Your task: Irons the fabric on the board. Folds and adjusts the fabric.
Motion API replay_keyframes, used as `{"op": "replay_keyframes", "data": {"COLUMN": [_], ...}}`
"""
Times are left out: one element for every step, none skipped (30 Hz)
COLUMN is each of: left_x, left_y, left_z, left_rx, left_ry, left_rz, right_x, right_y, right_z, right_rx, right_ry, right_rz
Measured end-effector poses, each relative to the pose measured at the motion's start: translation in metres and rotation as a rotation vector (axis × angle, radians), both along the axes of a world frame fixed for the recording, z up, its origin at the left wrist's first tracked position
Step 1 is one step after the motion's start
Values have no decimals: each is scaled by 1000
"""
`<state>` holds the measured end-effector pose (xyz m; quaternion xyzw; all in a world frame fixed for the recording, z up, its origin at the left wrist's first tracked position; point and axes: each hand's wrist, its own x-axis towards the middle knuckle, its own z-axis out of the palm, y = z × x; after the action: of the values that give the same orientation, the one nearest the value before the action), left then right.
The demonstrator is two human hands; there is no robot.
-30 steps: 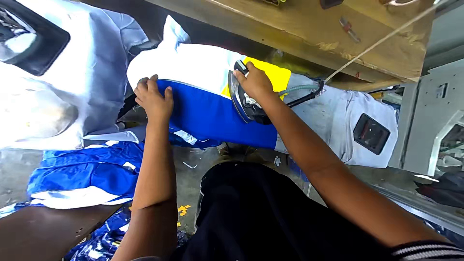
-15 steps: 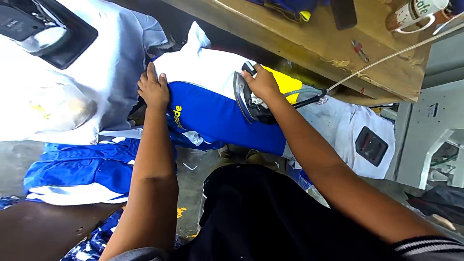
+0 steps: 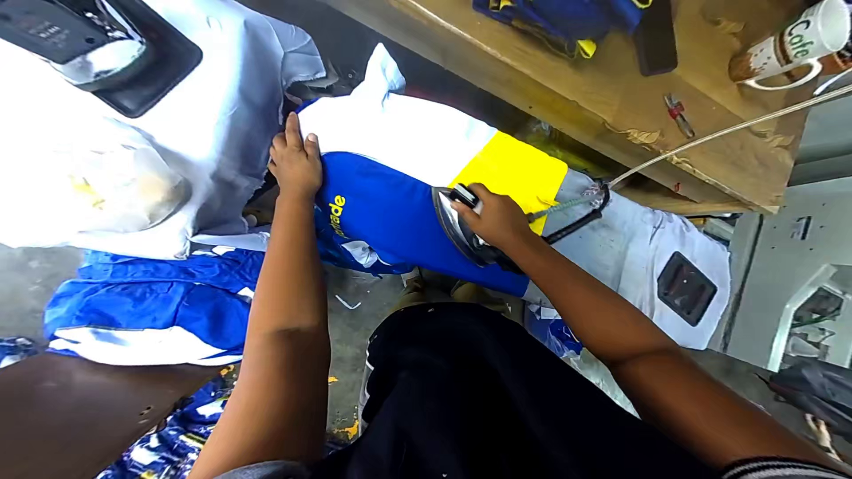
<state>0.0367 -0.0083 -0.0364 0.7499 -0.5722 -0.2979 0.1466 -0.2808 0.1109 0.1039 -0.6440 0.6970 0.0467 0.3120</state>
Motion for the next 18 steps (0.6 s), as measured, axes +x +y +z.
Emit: {"op": "replay_keyframes", "data": {"left_x": [0,0,0,0,0,-1,-2,-2,-3,-2,0,1,1,2,1,1,1,1], "left_y": [1,1,1,0,1,1,0,0,1,1,0,-1,-1,-2,-2,-1,-1,-1], "left_z": [0,1,1,1,0,0,1,3,4,4,4,3,2,1,1,2,3,4], "left_rx": [4,8,7,3,1,3,7,15,25,30,28,25,20,16,13,6,10,14], "left_ry": [-2,-3,-6,-14,-18,-19,-19,-20,-24,-24,-21,-18,-12,-10,3,23,35,40], "left_rz": [10,19,23,25,25,28,33,34,33,30,30,31,31,28,25,20,17,18], "right_x": [11,22,31,38,43,44,43,38,31,23,14,5,-2,-7,-8,-6,-2,5], "right_y": [-14,-28,-42,-54,-64,-72,-79,-83,-83,-80,-75,-68,-62,-57,-56,-58,-64,-73], "right_z": [1,3,4,5,6,7,7,7,7,6,5,5,4,3,3,4,4,4], "right_rx": [13,24,26,13,0,-13,-30,-40,-47,-54,-58,-59,-60,-63,-62,-58,-61,-71], "right_ry": [-10,-27,-41,-51,-58,-62,-62,-55,-47,-43,-36,-24,-9,8,21,34,44,48], "right_rz": [-3,-12,-19,-25,-39,-65,-98,-138,-181,-225,-262,-290,-309,-318,-320,-314,-304,-289]}}
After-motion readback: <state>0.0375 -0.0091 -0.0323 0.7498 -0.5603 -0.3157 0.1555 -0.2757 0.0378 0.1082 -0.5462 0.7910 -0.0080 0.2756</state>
